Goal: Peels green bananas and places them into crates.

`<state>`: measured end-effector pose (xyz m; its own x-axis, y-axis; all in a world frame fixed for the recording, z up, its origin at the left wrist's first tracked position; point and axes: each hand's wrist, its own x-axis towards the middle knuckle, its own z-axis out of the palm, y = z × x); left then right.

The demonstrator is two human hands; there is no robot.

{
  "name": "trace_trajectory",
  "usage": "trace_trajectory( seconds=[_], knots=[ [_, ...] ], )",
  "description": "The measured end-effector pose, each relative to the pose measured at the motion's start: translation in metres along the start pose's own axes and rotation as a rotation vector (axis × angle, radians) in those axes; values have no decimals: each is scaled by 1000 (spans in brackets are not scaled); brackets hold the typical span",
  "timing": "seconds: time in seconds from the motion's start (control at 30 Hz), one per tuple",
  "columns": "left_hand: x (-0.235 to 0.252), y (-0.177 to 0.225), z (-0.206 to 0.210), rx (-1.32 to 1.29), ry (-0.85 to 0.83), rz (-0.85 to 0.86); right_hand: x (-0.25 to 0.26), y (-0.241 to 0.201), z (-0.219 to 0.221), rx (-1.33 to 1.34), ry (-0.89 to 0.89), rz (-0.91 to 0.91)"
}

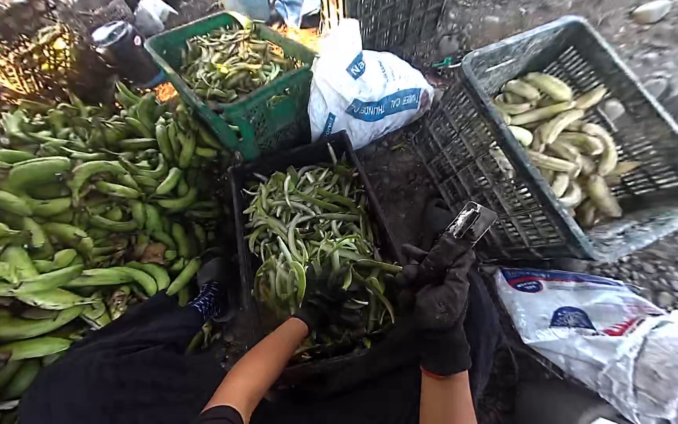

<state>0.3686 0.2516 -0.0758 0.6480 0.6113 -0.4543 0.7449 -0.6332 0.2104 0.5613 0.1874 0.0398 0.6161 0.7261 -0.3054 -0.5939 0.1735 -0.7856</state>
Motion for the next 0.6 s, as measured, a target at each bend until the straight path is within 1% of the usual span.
trace_trajectory(
  seconds=[0.07, 0.13, 0.2, 0.27, 0.33, 0.4, 0.5, 0.57, 0.6],
  knots=[
    [10, -9, -7, 7, -38, 11, -1, 1, 4, -42, -23, 1],
    [19, -16, -14, -23, -32, 22, -2, 3, 4, -55, -55, -5],
    [33, -21, -22, -50, 5, -34, -3, 6, 5, -66, -63, -9],
    [45, -22, -37, -74, -21, -119, -4, 11, 6, -107, -55, 4],
    [48, -19, -49, -91, -37, -145, -4, 13, 8, -162, -35, 58],
    [40, -14, -57, -125, -37, -121, -3, 16, 10, -208, -24, 95],
    [11, -6, -78, -160, 46, -53, -7, 20, 15, -279, -13, 134],
    [-8, -10, -88, -157, 185, -46, -6, 30, 12, -297, -28, 146],
    [-13, -17, -86, -167, 264, -85, -6, 35, 11, -305, -34, 153]
  ],
)
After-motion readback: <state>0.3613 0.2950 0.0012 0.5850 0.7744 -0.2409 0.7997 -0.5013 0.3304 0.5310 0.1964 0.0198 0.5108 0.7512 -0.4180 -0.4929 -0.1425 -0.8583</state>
